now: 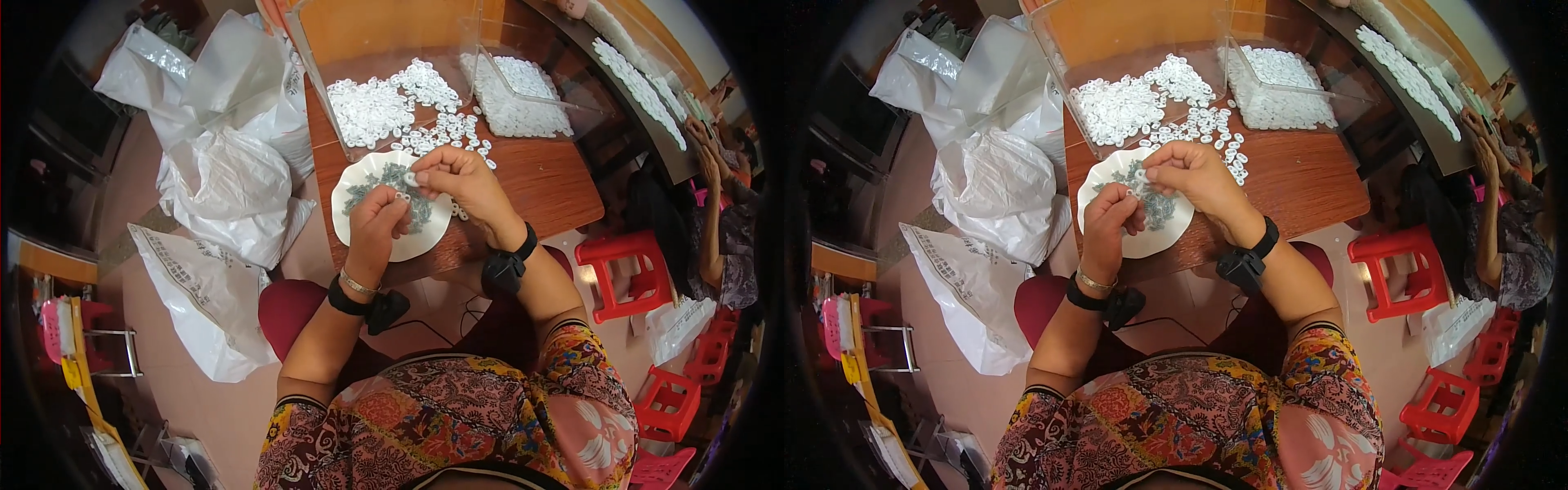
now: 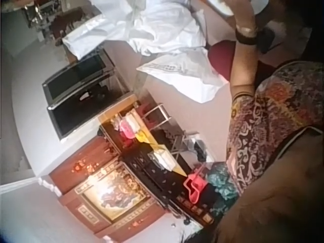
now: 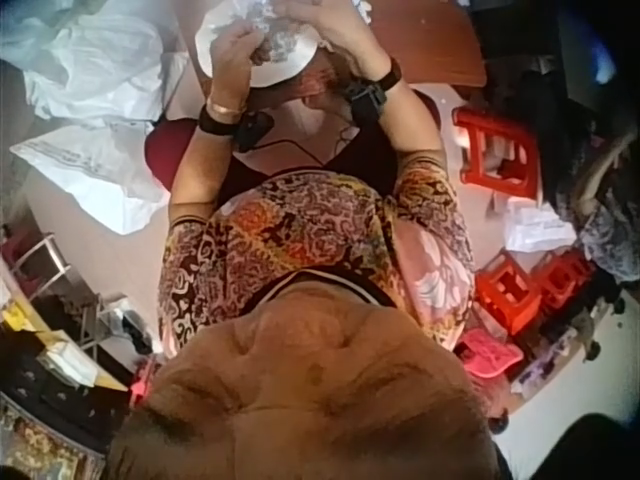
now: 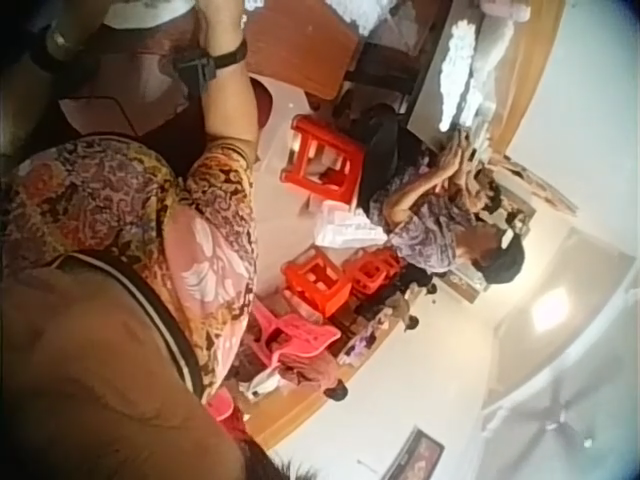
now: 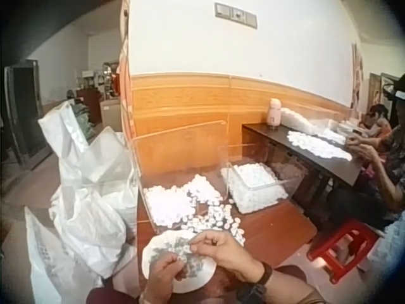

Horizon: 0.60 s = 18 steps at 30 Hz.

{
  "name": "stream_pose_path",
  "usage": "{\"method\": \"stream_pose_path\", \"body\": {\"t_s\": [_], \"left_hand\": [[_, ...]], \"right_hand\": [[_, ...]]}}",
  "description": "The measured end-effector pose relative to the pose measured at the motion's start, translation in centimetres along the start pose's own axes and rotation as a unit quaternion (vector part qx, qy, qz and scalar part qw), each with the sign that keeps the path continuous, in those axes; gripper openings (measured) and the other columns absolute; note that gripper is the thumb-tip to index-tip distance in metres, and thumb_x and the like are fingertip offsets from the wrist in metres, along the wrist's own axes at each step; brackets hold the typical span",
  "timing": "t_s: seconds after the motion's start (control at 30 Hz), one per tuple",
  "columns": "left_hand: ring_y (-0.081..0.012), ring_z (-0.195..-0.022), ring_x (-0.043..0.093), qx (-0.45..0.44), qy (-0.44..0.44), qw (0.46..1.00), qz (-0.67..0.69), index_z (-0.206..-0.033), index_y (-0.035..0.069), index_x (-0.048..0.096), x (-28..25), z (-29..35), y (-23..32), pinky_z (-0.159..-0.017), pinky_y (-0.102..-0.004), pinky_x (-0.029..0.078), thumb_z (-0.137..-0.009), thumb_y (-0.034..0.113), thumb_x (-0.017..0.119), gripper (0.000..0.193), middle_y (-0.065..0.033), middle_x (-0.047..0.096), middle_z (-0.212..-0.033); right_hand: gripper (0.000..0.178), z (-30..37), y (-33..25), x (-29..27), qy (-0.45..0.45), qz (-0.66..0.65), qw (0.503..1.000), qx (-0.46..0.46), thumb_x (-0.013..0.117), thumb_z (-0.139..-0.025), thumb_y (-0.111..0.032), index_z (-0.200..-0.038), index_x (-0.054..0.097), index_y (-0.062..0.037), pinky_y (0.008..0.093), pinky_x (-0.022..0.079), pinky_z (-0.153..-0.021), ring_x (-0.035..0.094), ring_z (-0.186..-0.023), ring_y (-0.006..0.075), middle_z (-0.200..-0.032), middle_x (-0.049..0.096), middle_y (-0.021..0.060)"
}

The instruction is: Assembling small metallic components into white plastic circular bases.

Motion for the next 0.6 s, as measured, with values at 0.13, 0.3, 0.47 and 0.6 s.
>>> {"method": "stream_pose_path", "body": {"t_s": [0.13, 0.3, 0.47, 0.6], "left_hand": [[-0.0063, -0.055, 0.049, -0.011, 0.006, 1.000, -0.018, -0.077, 0.007, 0.055, -0.1, 0.0, -0.2, -0.050, -0.0189, 0.036, -0.089, 0.017, 0.050, 0.017, 0.0002, 0.056, -0.066], [-0.0057, -0.055, 0.048, -0.010, 0.020, 1.000, -0.004, -0.077, 0.007, 0.055, -0.3, 0.1, -0.1, -0.050, -0.0187, 0.035, -0.089, 0.017, 0.050, 0.016, 0.0009, 0.054, -0.065], [-0.0052, -0.054, 0.046, 0.002, 0.015, 0.999, -0.028, -0.077, 0.006, 0.055, -0.2, 0.1, 0.1, -0.050, -0.0189, 0.035, -0.089, 0.018, 0.051, 0.017, 0.0012, 0.052, -0.063], [-0.0052, -0.054, 0.046, 0.007, 0.017, 0.999, -0.029, -0.077, 0.006, 0.055, -0.3, 0.1, -0.1, -0.049, -0.0189, 0.034, -0.088, 0.018, 0.051, 0.017, 0.0013, 0.052, -0.063]], "right_hand": [[0.014, 0.0, 0.1, -0.4, 0.040, -0.016, 0.999, 0.013, 0.064, -0.083, -0.003, -0.096, 0.065, 0.0014, 0.0197, 0.047, -0.063, 0.058, -0.067, 0.0076, -0.078, 0.065, 0.0036], [0.015, 0.2, 0.2, 0.6, 0.023, 0.000, 1.000, 0.009, 0.065, -0.083, -0.004, -0.097, 0.066, 0.0019, 0.0196, 0.047, -0.064, 0.058, -0.068, 0.0075, -0.079, 0.065, 0.0040], [0.016, 0.3, -0.1, 0.6, 0.020, 0.022, 1.000, -0.009, 0.065, -0.084, -0.004, -0.098, 0.066, 0.0026, 0.0179, 0.046, -0.066, 0.057, -0.071, 0.0044, -0.082, 0.065, 0.0018], [0.017, 0.2, 0.1, 0.6, 0.026, 0.033, 0.999, -0.015, 0.065, -0.084, -0.005, -0.099, 0.066, 0.0027, 0.0178, 0.046, -0.067, 0.057, -0.072, 0.0044, -0.082, 0.065, 0.0018]]}}
Point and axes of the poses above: each hand's wrist, its own z-axis away from the middle knuckle, its own x-axis out of the palm, y = z × x, the point moved 7 cm from there along -z, towards the middle knuckle
